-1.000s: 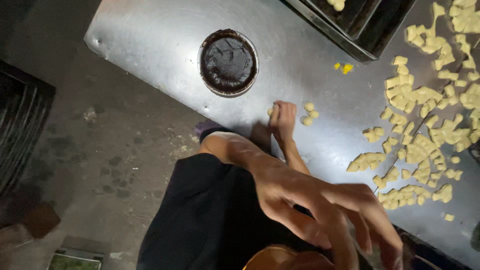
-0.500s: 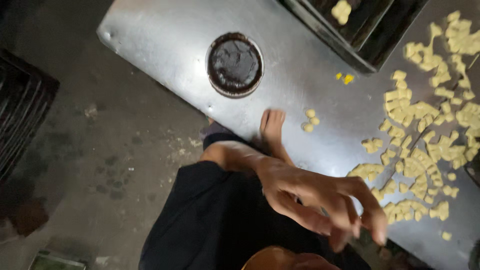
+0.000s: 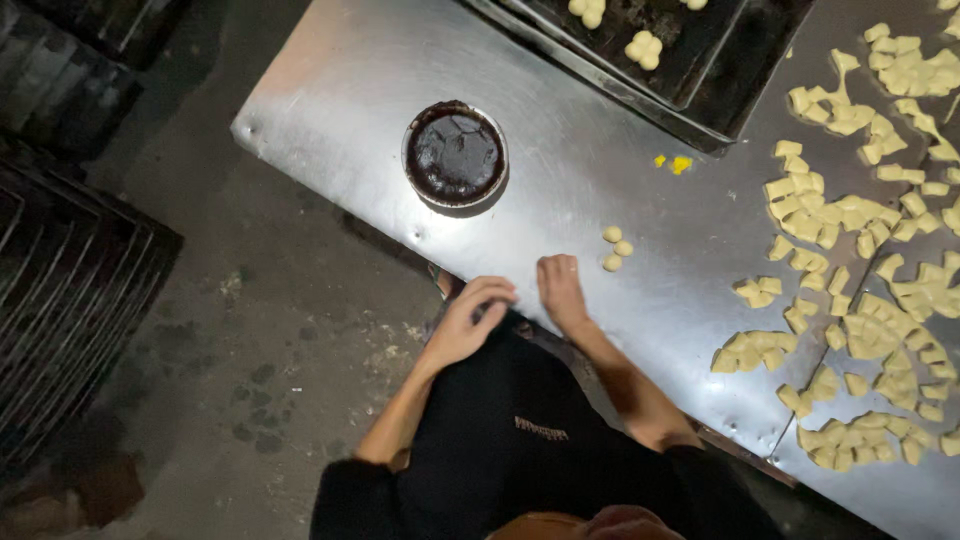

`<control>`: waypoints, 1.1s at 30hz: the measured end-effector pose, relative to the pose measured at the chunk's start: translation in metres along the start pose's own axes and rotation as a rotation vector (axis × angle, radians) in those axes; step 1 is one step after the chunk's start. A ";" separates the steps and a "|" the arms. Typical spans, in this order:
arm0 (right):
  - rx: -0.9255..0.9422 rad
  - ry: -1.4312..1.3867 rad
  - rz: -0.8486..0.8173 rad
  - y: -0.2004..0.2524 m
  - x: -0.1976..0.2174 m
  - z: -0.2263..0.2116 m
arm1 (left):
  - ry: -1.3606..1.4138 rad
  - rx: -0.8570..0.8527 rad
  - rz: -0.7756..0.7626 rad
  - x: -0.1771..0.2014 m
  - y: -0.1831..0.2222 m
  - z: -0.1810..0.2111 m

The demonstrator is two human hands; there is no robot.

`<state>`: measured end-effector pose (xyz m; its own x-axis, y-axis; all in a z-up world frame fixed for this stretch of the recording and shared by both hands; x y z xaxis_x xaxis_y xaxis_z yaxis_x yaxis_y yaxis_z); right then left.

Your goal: The person picks up small portions of dough, fills them with a dark paste from a bowl, rolls them into balls, and places them onto a baking tray.

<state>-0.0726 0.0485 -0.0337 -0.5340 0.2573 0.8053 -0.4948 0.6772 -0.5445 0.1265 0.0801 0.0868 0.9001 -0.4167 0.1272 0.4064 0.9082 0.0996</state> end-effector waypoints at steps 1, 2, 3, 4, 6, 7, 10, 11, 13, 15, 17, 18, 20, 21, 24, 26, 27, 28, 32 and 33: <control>-0.090 0.005 0.000 0.007 0.000 0.010 | 0.027 0.045 0.090 0.007 0.008 -0.010; -0.099 0.014 0.008 0.005 -0.006 0.019 | 0.056 0.088 0.171 0.010 0.012 -0.018; -0.143 0.042 0.026 -0.002 -0.016 0.035 | 0.052 0.082 0.158 0.009 0.013 -0.022; -0.192 0.078 0.048 -0.007 -0.020 0.046 | 0.075 0.134 0.216 0.011 0.011 -0.027; -0.213 0.123 0.062 -0.011 -0.033 0.032 | 0.085 0.172 0.245 0.012 -0.001 -0.029; -0.220 0.150 0.063 -0.012 -0.034 0.024 | 0.125 0.176 0.254 0.011 -0.010 -0.028; -0.088 0.099 -0.031 0.011 -0.008 -0.004 | 0.094 0.119 0.242 0.018 -0.031 -0.012; -0.042 0.130 -0.054 0.016 0.001 -0.001 | 0.043 0.068 0.249 0.022 -0.040 -0.006; 0.003 0.183 -0.079 0.005 0.002 0.018 | 0.022 0.042 0.189 0.025 -0.060 -0.002; -0.351 0.191 0.087 -0.007 0.002 0.045 | 0.004 0.035 0.130 0.026 -0.073 -0.008; -0.410 0.178 0.133 -0.028 0.004 0.045 | -0.133 -0.035 0.093 0.022 -0.092 -0.015; -0.474 0.135 0.172 -0.031 0.006 0.036 | -0.131 -0.026 0.081 0.020 -0.096 -0.024; -0.487 0.126 0.224 -0.031 0.024 0.024 | -0.298 -0.019 -0.004 0.005 -0.116 -0.042; -0.486 0.115 0.281 -0.030 0.034 0.022 | -0.297 -0.019 -0.014 -0.003 -0.126 -0.049; -0.587 0.198 0.278 -0.004 0.056 0.012 | -0.534 0.000 -0.097 -0.044 -0.131 -0.069; -0.642 0.214 0.289 0.021 0.069 -0.001 | -0.534 -0.137 -0.107 -0.072 -0.136 -0.069; -0.682 0.233 0.306 0.032 0.075 -0.003 | -0.535 -0.139 -0.115 -0.083 -0.141 -0.071; -0.694 0.232 0.302 0.043 0.079 -0.009 | -0.580 -0.105 -0.139 -0.095 -0.141 -0.077; -0.809 0.244 0.342 0.087 0.092 -0.024 | -0.624 -0.087 -0.122 -0.123 -0.144 -0.102; -0.818 0.268 0.368 0.096 0.095 -0.027 | -0.611 -0.077 -0.100 -0.126 -0.147 -0.106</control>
<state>-0.1525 0.1565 -0.0028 -0.3353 0.6334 0.6974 0.3649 0.7698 -0.5237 -0.0302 0.0036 -0.0487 0.6140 -0.4260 0.6645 0.5150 0.8542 0.0717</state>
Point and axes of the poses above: each hand's wrist, its own y-axis away from the middle knuckle, its own x-axis out of the back of the hand, z = x × y, the point moved 5 cm from there along -y, towards the middle knuckle, and after that the axes turned 15 degrees about x, right-handed, at the moved point
